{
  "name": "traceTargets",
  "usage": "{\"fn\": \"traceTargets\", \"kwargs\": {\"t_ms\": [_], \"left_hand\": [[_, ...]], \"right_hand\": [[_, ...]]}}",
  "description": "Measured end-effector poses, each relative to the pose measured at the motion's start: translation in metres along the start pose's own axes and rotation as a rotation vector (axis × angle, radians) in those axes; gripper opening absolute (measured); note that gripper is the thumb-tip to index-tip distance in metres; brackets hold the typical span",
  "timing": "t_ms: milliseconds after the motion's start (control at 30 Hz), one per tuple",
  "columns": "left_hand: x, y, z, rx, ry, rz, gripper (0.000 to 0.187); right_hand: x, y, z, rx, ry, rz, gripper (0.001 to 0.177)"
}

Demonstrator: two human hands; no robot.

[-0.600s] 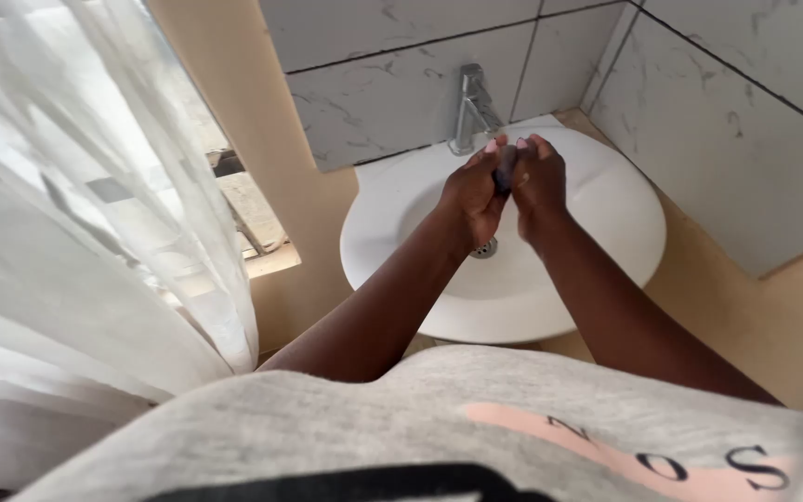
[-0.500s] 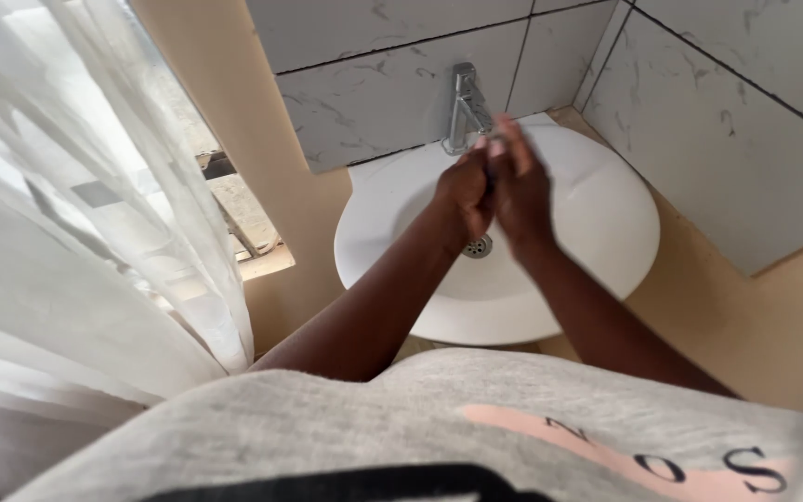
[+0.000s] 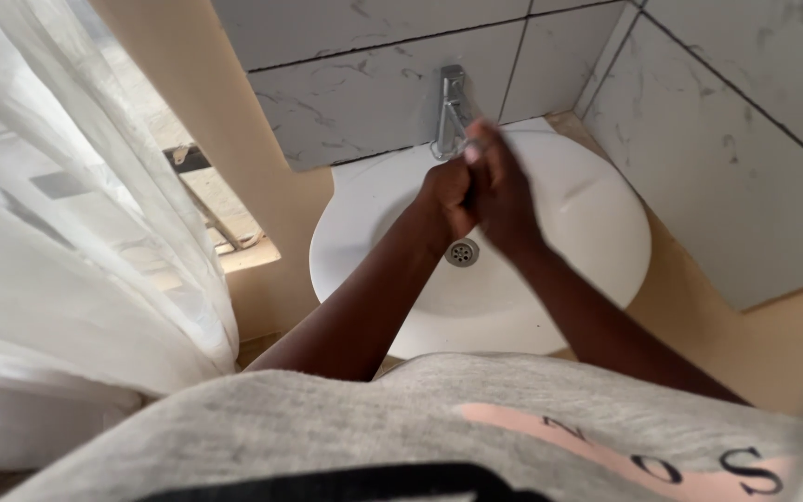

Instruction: The person uses a sponge to wipe the wall tiles and faucet, then scrubs the sink basin before rinsing the sponge under the running water.

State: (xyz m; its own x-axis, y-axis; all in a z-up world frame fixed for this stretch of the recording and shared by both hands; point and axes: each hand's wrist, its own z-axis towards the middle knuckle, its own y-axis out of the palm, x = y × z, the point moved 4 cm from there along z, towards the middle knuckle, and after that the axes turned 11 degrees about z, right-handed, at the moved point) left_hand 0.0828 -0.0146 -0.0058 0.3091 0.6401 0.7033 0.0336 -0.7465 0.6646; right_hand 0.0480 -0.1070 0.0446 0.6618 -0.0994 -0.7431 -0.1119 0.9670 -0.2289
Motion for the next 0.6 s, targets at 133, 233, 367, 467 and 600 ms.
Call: {"fn": "traceTargets", "kwargs": {"t_ms": [133,233,367,467,600], "left_hand": [[-0.007,0.011,0.015,0.057,0.243,0.160,0.043],[-0.007,0.002,0.017,0.090,0.130,0.083,0.037],[0.002,-0.014,0.018,-0.086,0.153,-0.085,0.037],[-0.006,-0.014,0.016,0.071,0.231,0.032,0.039],[0.012,-0.019,0.009,0.090,0.225,0.024,0.039]], "right_hand": [[0.048,-0.016,0.034,0.112,0.600,0.312,0.039],[0.030,-0.008,0.026,-0.047,0.194,0.105,0.038],[0.025,0.000,0.022,-0.203,0.039,0.218,0.043],[0.060,-0.011,0.038,0.015,0.716,0.591,0.044],[0.031,0.005,0.032,-0.150,0.012,0.110,0.046]]}}
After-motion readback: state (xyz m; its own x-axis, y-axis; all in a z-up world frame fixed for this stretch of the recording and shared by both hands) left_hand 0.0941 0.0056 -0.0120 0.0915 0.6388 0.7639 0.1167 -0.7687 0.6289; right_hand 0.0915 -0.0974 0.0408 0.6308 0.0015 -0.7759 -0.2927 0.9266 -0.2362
